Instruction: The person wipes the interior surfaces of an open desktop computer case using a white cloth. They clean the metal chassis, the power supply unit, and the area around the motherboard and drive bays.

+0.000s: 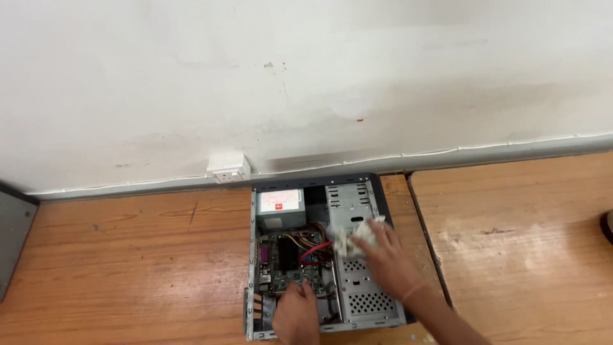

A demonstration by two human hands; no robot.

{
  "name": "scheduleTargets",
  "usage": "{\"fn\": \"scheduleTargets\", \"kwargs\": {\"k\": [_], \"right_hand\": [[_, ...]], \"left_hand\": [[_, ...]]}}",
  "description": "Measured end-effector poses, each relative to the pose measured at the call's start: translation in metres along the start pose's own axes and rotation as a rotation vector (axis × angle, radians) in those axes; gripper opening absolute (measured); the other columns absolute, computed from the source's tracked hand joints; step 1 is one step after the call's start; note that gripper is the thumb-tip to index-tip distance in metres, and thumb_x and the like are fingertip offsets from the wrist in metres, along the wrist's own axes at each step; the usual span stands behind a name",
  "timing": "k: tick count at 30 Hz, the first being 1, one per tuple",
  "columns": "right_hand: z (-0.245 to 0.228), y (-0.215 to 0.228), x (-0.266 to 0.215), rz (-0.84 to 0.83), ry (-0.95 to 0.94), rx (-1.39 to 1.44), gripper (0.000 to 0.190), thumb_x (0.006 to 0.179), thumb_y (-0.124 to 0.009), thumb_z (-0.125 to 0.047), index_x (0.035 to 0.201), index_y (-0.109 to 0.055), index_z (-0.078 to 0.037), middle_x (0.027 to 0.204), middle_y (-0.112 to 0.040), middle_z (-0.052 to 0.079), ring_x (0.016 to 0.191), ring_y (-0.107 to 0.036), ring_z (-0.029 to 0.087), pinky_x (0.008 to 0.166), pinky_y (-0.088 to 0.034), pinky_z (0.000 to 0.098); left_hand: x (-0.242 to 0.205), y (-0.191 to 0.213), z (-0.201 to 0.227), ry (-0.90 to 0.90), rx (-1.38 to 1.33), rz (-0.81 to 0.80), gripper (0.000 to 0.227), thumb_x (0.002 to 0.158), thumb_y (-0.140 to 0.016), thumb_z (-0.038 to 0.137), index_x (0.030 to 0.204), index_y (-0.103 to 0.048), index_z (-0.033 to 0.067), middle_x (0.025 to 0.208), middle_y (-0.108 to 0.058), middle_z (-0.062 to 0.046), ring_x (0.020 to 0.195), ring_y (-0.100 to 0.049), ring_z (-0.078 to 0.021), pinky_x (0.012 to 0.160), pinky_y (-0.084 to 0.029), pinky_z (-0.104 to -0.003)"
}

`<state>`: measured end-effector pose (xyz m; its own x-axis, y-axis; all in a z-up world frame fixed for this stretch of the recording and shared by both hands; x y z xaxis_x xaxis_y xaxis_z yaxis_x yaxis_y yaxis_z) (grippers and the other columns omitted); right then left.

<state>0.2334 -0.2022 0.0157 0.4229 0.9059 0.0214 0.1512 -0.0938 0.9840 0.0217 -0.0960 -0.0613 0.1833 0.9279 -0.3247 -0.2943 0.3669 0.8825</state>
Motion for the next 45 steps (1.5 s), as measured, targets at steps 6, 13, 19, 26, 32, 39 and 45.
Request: {"fn": "scheduleTargets", "kwargs": {"k": [6, 13, 19, 26, 32, 39, 45], "right_hand": [[-0.009, 0.016, 0.037, 0.029, -0.122, 0.076, 0.053, 0.09, -0.064, -0.015, 0.142, -0.063, -0.024, 0.159, -0.038, 0.023, 0.142, -0.034, 0.046, 0.112, -0.035, 0.0631], [-0.04, 0.01, 0.027, -0.155, 0.151, 0.067, 0.045, 0.088, -0.069, -0.031, 0.132, -0.067, -0.024, 0.157, -0.043, 0.018, 0.143, -0.033, 0.044, 0.112, -0.033, 0.0628], [0.014, 0.003, 0.09, 0.092, 0.219, -0.126, 0.039, 0.091, -0.069, -0.033, 0.128, -0.068, -0.023, 0.153, -0.042, 0.02, 0.144, -0.037, 0.042, 0.119, -0.034, 0.0613], [-0.007, 0.022, 0.1, 0.03, -0.146, -0.09, 0.043, 0.084, -0.069, -0.029, 0.127, -0.068, -0.025, 0.155, -0.04, 0.015, 0.145, -0.031, 0.041, 0.112, -0.034, 0.0613], [0.0, 0.005, 0.1, -0.007, 0.06, -0.078, 0.03, 0.085, -0.069, -0.027, 0.114, -0.07, -0.018, 0.146, -0.049, 0.012, 0.144, -0.037, 0.036, 0.113, -0.038, 0.0569], [0.056, 0.031, 0.12, 0.138, -0.134, 0.029, 0.026, 0.084, -0.072, -0.024, 0.109, -0.074, -0.018, 0.143, -0.052, 0.016, 0.135, -0.042, 0.041, 0.112, -0.039, 0.0562], [-0.021, 0.008, 0.059, 0.025, 0.112, 0.157, 0.022, 0.079, -0.074, -0.023, 0.101, -0.074, -0.016, 0.141, -0.054, 0.018, 0.132, -0.044, 0.04, 0.112, -0.037, 0.0547]], "left_hand": [[0.014, -0.022, -0.008, 0.067, 0.032, -0.11, 0.038, 0.097, -0.055, 0.049, 0.083, -0.071, 0.0173, 0.077, -0.075, -0.009, 0.073, -0.075, -0.0314, 0.067, -0.06, -0.047], [0.013, -0.023, -0.009, 0.108, 0.057, -0.089, 0.035, 0.097, -0.054, 0.048, 0.086, -0.07, 0.0181, 0.079, -0.076, -0.009, 0.075, -0.075, -0.0309, 0.067, -0.059, -0.048], [0.031, -0.059, -0.023, 0.11, 0.117, -0.252, 0.038, 0.102, -0.051, 0.046, 0.082, -0.066, 0.0181, 0.068, -0.068, -0.008, 0.062, -0.071, -0.0267, 0.06, -0.058, -0.045], [0.032, -0.057, -0.024, 0.084, 0.092, -0.104, 0.044, 0.101, -0.049, 0.047, 0.072, -0.064, 0.018, 0.061, -0.063, -0.006, 0.053, -0.066, -0.0236, 0.053, -0.055, -0.041], [0.034, -0.066, -0.031, 0.046, 0.048, -0.065, 0.055, 0.104, -0.045, 0.051, 0.064, -0.061, 0.0178, 0.056, -0.059, -0.009, 0.048, -0.06, -0.0282, 0.05, -0.047, -0.043], [0.027, -0.042, -0.02, 0.038, -0.001, 0.009, 0.052, 0.102, -0.045, 0.049, 0.063, -0.062, 0.0187, 0.055, -0.06, -0.005, 0.045, -0.059, -0.0262, 0.048, -0.048, -0.043], [0.024, -0.039, -0.017, 0.06, 0.029, -0.009, 0.052, 0.103, -0.044, 0.05, 0.069, -0.068, 0.0199, 0.058, -0.064, -0.006, 0.048, -0.061, -0.027, 0.051, -0.051, -0.044]]}}
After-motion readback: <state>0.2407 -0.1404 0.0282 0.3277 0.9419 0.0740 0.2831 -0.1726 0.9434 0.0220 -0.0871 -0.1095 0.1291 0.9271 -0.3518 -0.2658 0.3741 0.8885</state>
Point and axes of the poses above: each hand's wrist, its own x-axis towards the middle knuckle, its own y-axis out of the back of the hand, z = x × y, the point moved 9 cm from there along x, towards the middle knuckle
